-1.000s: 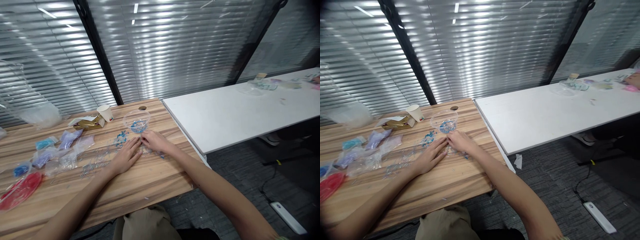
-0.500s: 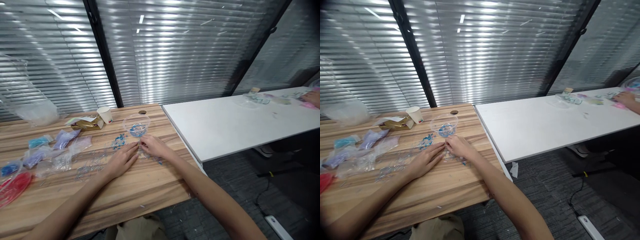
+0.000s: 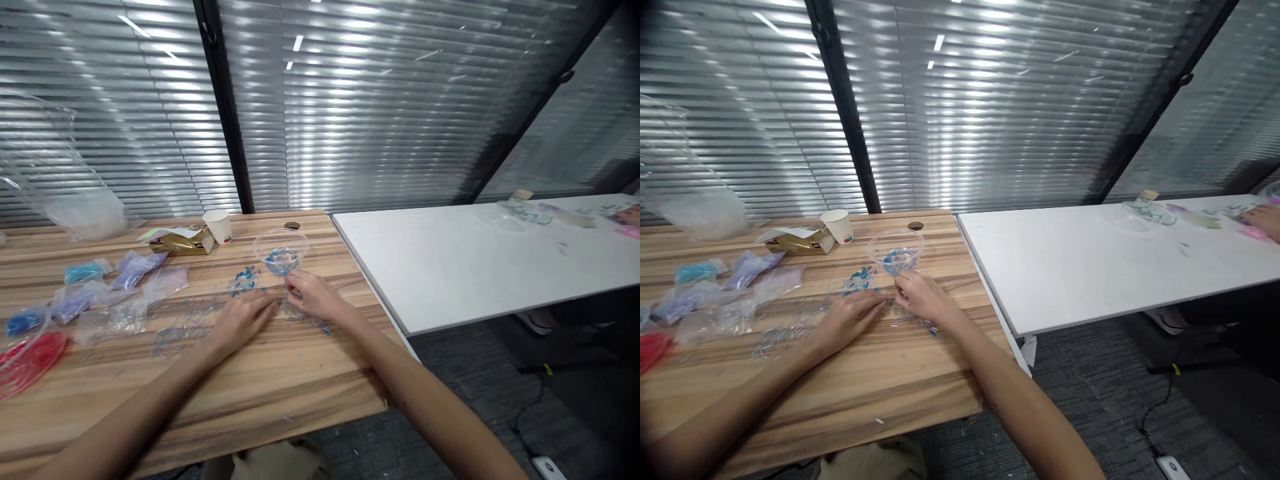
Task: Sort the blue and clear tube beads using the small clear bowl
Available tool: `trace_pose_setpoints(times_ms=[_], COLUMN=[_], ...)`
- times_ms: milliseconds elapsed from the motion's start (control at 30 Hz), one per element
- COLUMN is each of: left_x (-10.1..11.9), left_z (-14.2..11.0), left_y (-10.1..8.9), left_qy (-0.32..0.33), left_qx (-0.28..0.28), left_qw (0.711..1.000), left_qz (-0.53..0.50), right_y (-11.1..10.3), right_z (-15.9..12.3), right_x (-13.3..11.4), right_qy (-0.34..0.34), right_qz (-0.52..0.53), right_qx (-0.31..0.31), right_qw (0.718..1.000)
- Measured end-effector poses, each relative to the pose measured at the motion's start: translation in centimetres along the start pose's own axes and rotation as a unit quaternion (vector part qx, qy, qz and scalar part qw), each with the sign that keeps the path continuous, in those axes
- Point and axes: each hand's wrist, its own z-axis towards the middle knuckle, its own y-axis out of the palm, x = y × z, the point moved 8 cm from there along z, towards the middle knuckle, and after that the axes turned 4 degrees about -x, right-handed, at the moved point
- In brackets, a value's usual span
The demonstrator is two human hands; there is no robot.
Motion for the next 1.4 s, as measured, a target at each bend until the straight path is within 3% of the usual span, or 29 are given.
trace_pose_setpoints(times_ms=[167, 733, 1400], left_x=[0.1, 0.6, -0.2], left_z=[-0.2, -0.3, -0.5], left_y=[-0.2, -0.7, 0.5], left_qy=[0.027, 0.084, 0.083], left_qx=[0.033, 0.068, 0.038], left_qw=[0.999, 0.994, 0.993], left_qz=[-0.002, 0.003, -0.077], right_y=[0.3, 1.4, 0.2], right_z=[0.0, -0.1, -0.3], right_x=[0.0, -0.4, -0.6], right_qy=[-0.009, -0.023, -0.041], right_qz=[0.026, 0.05, 0.014], right_qx=[0.005, 0.003, 0.043], right_qw=[1.0, 0.998, 0.998])
